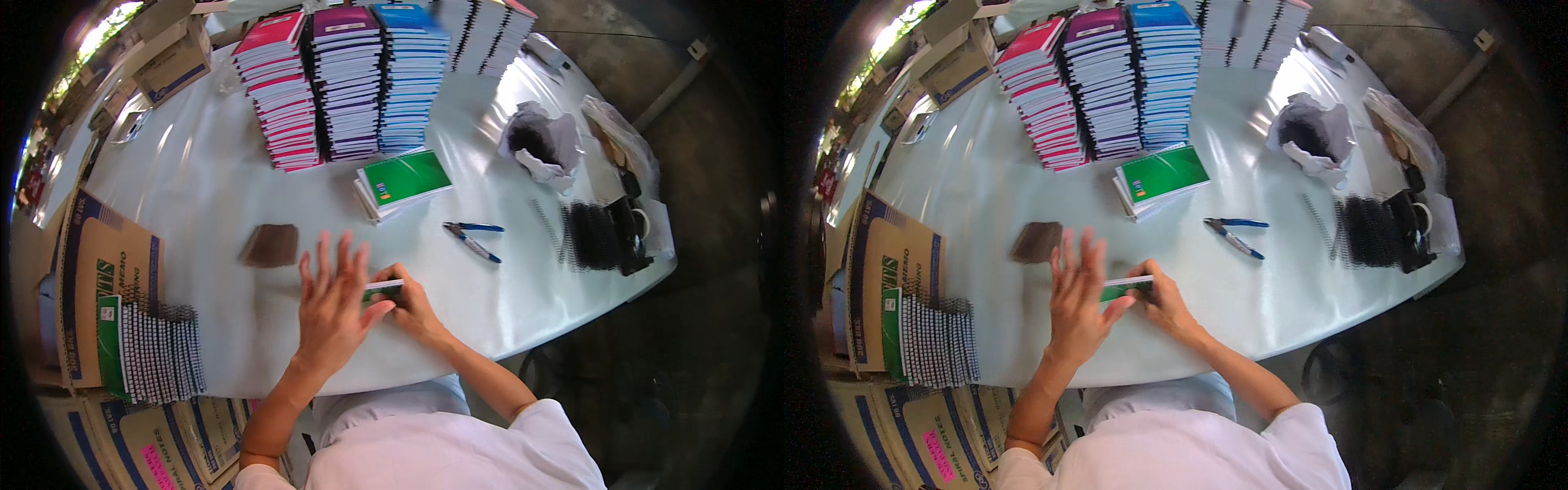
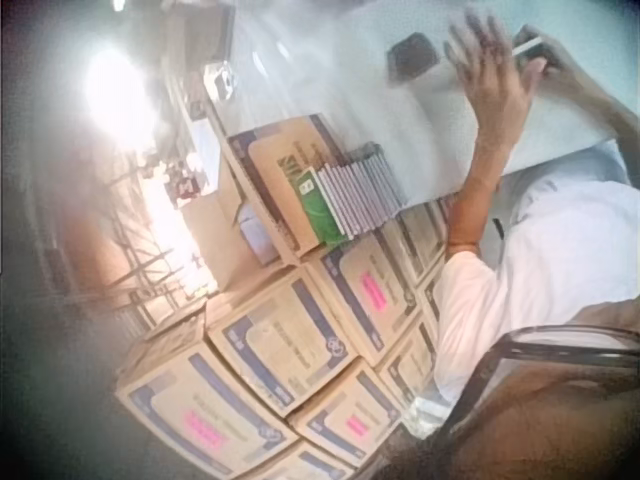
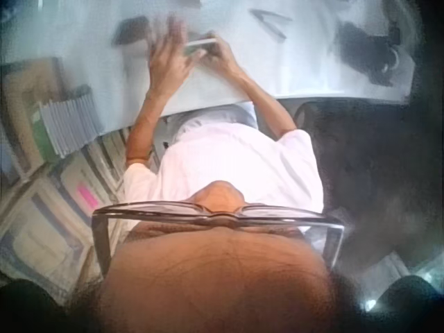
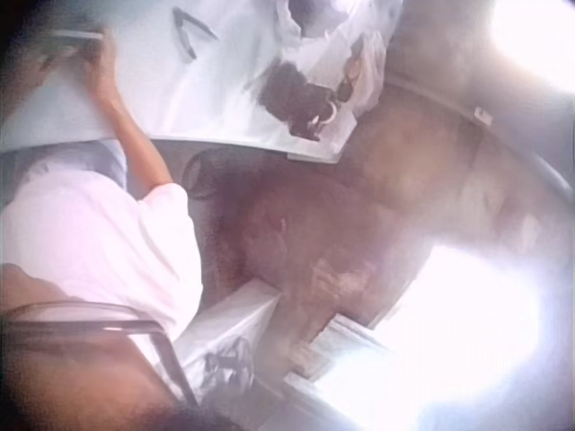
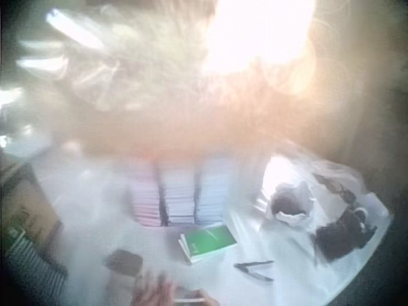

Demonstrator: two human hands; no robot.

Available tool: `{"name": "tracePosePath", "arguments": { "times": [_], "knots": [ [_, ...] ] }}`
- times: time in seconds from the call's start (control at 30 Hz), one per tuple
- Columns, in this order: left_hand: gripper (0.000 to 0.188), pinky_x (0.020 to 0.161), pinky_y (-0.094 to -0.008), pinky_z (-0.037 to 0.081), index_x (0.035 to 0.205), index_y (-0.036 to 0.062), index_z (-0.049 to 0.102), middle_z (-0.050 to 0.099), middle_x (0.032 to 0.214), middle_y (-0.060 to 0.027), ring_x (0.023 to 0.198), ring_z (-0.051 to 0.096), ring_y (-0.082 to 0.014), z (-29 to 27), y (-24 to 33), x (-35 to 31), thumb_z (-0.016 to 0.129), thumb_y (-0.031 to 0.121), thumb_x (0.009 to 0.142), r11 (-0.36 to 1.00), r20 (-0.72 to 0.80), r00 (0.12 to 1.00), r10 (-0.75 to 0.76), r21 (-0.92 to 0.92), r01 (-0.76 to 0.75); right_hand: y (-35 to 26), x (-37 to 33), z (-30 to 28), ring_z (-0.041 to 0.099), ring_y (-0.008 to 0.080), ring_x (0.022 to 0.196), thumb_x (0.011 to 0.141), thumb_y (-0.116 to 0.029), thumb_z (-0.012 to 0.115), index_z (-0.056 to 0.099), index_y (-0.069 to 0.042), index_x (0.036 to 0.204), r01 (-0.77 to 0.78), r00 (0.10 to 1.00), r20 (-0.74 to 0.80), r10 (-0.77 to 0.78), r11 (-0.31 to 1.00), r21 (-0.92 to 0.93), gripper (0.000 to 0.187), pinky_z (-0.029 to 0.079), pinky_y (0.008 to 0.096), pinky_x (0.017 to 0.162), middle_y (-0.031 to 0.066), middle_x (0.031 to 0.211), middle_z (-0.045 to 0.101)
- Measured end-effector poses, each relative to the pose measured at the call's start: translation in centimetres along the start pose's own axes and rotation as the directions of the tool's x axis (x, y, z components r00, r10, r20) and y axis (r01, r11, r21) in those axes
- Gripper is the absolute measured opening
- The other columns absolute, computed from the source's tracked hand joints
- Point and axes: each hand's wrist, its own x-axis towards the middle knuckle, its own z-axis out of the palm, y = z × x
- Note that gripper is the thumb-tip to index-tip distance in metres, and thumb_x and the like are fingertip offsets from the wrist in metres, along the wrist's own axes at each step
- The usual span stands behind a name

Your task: The person threads a plastic spiral through the holes of several notebooks by hand and then uses a pair of pliers to crimp the ends of the spiral.

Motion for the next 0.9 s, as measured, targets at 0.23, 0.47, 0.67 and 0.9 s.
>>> {"name": "tracePosePath", "arguments": {
  "times": [0.23, 0.47, 0.67, 0.9],
  "knots": [
    [0.051, 0.078, -0.0425, 0.058, 0.14, 0.0239, 0.05, 0.06, 0.134, -0.0001, 0.106, 0.067, -0.0284, 0.1, 0.0, -0.1, 0.064, 0.024, 0.09, 1.0, 0.379, 0.925, -0.023, 0.019, 0.017, -1.6, 3.6, -18.3, 0.061, 0.0255, 0.105, 0.073, 0.011, 0.071, 0.064, -0.004, 0.11, 0.283, 0.808, -0.17, -0.565, 0.624, -0.729, 0.04, 0.05, 0.0352, 0.085, 0.0128, 0.112, 0.063],
    [0.05, 0.079, -0.0407, 0.058, 0.142, 0.0236, 0.047, 0.06, 0.134, -0.0029, 0.105, 0.067, -0.0254, -1.1, -1.7, -0.1, 0.06, 0.027, 0.093, 0.998, 0.484, 0.873, -0.064, 0.026, 0.059, 0.8, 2.3, -33.0, 0.06, 0.04, 0.096, 0.078, -0.005, 0.065, 0.063, -0.004, 0.104, -0.386, 0.75, -0.49, -0.444, 0.308, -0.87, 0.026, 0.049, 0.0469, 0.079, 0.0215, 0.106, 0.061],
    [0.049, 0.076, -0.0406, 0.059, 0.141, 0.0223, 0.048, 0.063, 0.128, -0.004, 0.107, 0.067, -0.0253, -0.6, -2.1, -1.0, 0.058, 0.037, 0.094, 0.997, 0.379, 0.922, -0.083, 0.028, 0.079, -4.0, 4.2, -27.9, 0.063, 0.0381, 0.082, 0.078, 0.011, 0.059, 0.064, 0.0, 0.098, -0.086, 0.845, -0.28, -0.457, 0.4, -0.912, 0.023, 0.052, 0.0436, 0.074, 0.018, 0.094, 0.063],
    [0.051, 0.082, -0.0401, 0.057, 0.141, 0.0241, 0.048, 0.063, 0.129, -0.0011, 0.109, 0.066, -0.0289, 0.4, -2.8, -1.1, 0.059, 0.037, 0.092, 0.994, 0.291, 0.956, -0.034, 0.106, 0.003, -7.9, 1.0, -5.3, 0.064, 0.0255, 0.079, 0.08, 0.009, 0.068, 0.065, 0.0, 0.099, 0.334, 0.94, 0.212, -0.267, 0.848, -0.412, 0.022, 0.053, 0.0347, 0.07, 0.0123, 0.09, 0.063]
  ]
}}
